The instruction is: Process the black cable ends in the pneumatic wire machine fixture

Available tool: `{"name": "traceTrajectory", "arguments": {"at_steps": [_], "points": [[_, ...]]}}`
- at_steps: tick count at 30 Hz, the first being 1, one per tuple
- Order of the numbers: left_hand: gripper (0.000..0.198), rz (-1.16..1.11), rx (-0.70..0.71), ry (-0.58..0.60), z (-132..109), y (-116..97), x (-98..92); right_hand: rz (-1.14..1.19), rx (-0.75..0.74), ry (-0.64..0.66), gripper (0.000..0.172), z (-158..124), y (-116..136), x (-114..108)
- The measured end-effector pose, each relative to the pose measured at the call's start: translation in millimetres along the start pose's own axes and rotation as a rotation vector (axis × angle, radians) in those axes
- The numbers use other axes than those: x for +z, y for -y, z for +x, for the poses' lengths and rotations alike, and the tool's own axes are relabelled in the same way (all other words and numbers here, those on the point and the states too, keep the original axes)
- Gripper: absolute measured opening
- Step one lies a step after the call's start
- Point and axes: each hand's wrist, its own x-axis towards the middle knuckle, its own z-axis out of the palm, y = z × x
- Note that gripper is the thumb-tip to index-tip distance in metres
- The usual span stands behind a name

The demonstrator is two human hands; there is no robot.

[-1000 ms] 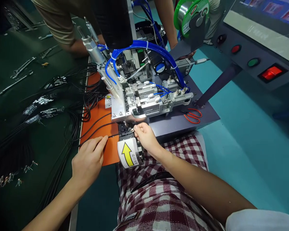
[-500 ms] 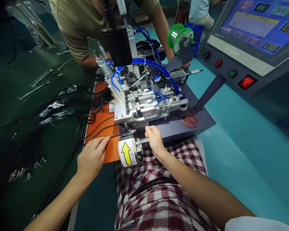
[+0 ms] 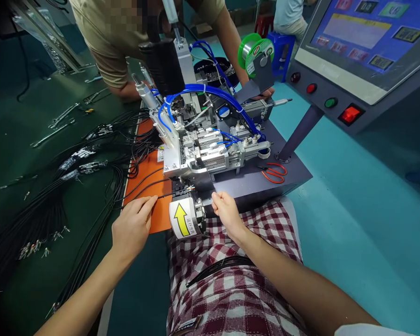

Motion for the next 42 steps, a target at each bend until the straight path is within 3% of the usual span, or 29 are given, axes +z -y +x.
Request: {"name": "traceTrajectory", "arguments": {"at_steps": [7,13,22,32,38,42], "points": [[0.042,0.003,0.02,-0.021,1,0,-1.1,-0.116,-0.059,0.122,0.037,32,4,26],[0.038,0.01,0.031,-0.027,-2,2,2.1,-0.145,-0.157,0.104,0.034,44,0,42],[0.035,0.004,0.037,-0.048,-1,2,1.4,-0.117,-0.202,0.077,0.029,41,-4,45],[0.036,-0.025,0.032,-0.067,-2,3,2.3,-0.37,-0.37,0.063,0.027,40,0,37],[0.033,-0.141,0.074,0.034,24,-16,-15.0,-0.334,-0.341,0.104,0.029,41,-3,36],[0.033,-0.397,0.179,0.11,47,-38,-8.3,-0.301,-0.361,0.098,0.028,41,-3,37]]}}
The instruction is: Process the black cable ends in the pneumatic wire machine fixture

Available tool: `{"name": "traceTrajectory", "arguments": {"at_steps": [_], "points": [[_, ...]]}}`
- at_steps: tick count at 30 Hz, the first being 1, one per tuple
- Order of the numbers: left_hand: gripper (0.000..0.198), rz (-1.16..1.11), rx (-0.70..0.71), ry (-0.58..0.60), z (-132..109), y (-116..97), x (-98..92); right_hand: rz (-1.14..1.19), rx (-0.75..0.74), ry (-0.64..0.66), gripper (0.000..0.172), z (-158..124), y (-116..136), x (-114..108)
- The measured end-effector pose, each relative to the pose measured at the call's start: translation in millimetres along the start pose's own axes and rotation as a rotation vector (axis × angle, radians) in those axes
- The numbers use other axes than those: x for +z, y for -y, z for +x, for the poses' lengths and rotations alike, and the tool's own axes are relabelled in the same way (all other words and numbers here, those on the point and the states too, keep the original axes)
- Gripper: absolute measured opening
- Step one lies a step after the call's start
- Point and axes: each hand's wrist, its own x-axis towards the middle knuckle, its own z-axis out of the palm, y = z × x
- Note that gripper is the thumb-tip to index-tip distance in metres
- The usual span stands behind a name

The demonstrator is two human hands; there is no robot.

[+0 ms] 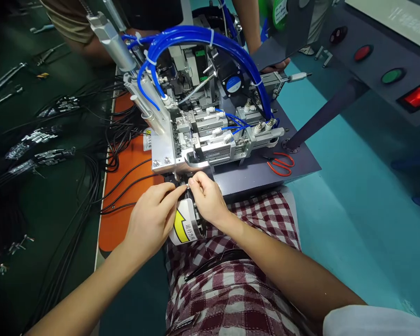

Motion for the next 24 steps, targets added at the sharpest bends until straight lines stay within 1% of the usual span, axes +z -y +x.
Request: {"name": "traceTrajectory", "arguments": {"at_steps": [3,7,10,12,14,17,19,22,23,24], "points": [[0.033,-0.071,-0.039,0.002,8,-1,9.6,-0.002,0.0,-0.002,0.027,0,0,0],[0.033,-0.161,-0.111,-0.018,8,-1,12.1,-0.078,-0.029,-0.036,0.026,-1,2,2],[0.033,-0.154,-0.123,-0.015,10,-4,11.0,0.05,0.028,-0.06,0.027,-1,3,5],[0.033,-0.141,-0.114,-0.025,11,-6,10.2,0.168,0.093,-0.055,0.028,-1,4,7],[0.032,-0.171,-0.091,-0.046,7,-3,8.9,0.228,0.128,-0.037,0.028,-1,6,7],[0.031,-0.209,-0.099,-0.123,-13,10,4.3,0.239,0.149,-0.011,0.029,0,7,4],[0.026,-0.153,-0.164,-0.175,-31,25,-0.5,0.23,0.161,0.001,0.029,0,8,3],[0.017,-0.154,-0.259,-0.162,-52,52,-9.4,0.224,0.164,0.015,0.029,1,7,1],[0.015,-0.17,-0.262,-0.151,-55,61,-12.2,0.225,0.165,0.021,0.029,1,7,1],[0.014,-0.175,-0.237,-0.132,-56,69,-14.6,0.226,0.167,0.025,0.028,0,6,1]]}}
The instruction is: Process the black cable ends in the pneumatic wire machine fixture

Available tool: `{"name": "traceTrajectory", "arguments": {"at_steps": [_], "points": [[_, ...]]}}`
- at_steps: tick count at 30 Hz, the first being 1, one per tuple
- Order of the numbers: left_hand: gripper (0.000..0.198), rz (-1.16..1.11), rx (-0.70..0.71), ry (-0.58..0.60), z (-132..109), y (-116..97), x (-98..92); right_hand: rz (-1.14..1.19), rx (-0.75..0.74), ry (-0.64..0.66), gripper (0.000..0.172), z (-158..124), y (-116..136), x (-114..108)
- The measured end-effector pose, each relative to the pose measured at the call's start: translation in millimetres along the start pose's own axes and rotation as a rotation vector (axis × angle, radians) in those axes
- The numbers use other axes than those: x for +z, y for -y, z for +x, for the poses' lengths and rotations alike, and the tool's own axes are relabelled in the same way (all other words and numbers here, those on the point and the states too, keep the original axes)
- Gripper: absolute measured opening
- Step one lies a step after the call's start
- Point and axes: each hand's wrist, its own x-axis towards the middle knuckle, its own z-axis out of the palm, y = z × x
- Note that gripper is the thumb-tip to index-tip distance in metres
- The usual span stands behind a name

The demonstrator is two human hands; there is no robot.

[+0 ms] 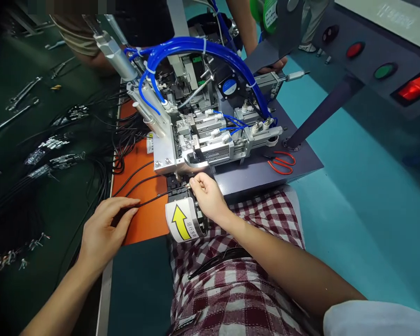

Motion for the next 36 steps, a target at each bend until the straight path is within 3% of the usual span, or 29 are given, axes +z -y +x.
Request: {"name": "traceTrajectory", "arguments": {"at_steps": [5,8,13,17,21,25,31,36], "points": [[0.03,0.284,0.251,0.157,13,11,-3.4,-0.002,0.006,-0.004,0.028,0,-1,1],[0.036,0.419,0.182,0.086,7,0,4.0,0.003,0.016,-0.025,0.031,2,-1,2],[0.042,0.396,0.059,0.026,-9,-18,13.8,0.02,0.105,-0.017,0.042,-7,-4,-16],[0.039,0.341,-0.038,0.028,-12,-21,16.9,-0.033,0.205,-0.049,0.051,-46,-17,-54],[0.038,0.307,-0.092,0.033,-11,-19,18.8,-0.135,0.358,0.009,0.054,-86,-37,-86],[0.036,0.289,-0.089,0.02,-12,-19,19.5,-0.192,0.435,0.091,0.055,-104,-59,-87],[0.037,0.25,-0.044,-0.034,-16,-17,17.2,-0.203,0.48,0.124,0.056,-104,-79,-84],[0.039,0.198,-0.033,-0.049,16,5,19.6,-0.199,0.542,0.08,0.057,-105,-83,-93]]}}
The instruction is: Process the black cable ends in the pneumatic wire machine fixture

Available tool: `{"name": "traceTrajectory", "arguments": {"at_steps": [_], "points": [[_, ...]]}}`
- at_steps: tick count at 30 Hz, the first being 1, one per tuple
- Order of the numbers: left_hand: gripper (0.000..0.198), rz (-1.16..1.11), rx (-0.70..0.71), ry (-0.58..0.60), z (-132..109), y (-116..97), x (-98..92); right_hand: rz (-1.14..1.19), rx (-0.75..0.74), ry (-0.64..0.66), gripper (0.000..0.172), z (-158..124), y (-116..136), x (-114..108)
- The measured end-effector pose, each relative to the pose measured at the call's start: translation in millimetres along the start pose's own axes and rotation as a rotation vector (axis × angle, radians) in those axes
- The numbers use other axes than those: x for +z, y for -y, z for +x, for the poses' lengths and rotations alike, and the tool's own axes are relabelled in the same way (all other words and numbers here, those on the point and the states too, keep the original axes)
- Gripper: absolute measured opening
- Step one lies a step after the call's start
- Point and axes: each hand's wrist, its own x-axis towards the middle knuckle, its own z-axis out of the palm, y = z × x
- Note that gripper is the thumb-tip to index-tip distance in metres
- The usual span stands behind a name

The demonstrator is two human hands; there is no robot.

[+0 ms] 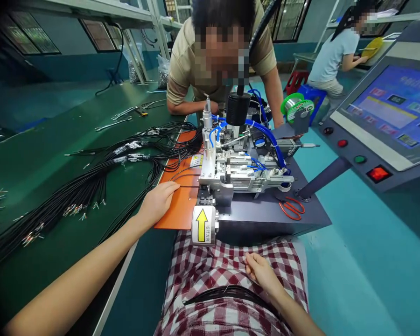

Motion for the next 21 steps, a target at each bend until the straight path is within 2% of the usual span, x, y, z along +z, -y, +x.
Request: {"name": "traceTrajectory", "arguments": {"at_steps": [4,6,8,11,15,18,21], "points": [[0.036,-0.028,-0.018,-0.01,33,9,10.7,-0.012,-0.022,0.014,0.059,-3,11,1],[0.034,-0.025,-0.028,-0.008,40,5,10.3,-0.021,-0.049,0.038,0.059,-6,16,2],[0.033,-0.01,-0.037,0.005,36,-3,3.3,-0.04,-0.072,0.066,0.059,-10,17,1],[0.03,0.034,-0.07,0.034,8,-15,-19.0,-0.086,-0.086,0.1,0.059,-15,11,-2],[0.02,0.162,-0.241,0.057,-59,-17,-58.4,-0.117,-0.05,0.177,0.056,-20,6,-6],[0.014,0.26,-0.409,0.039,-106,-7,-79.8,-0.153,-0.02,0.265,0.048,-26,20,-1],[0.016,0.257,-0.482,0.055,-128,5,-85.0,-0.252,-0.058,0.37,0.042,-33,44,13]]}}
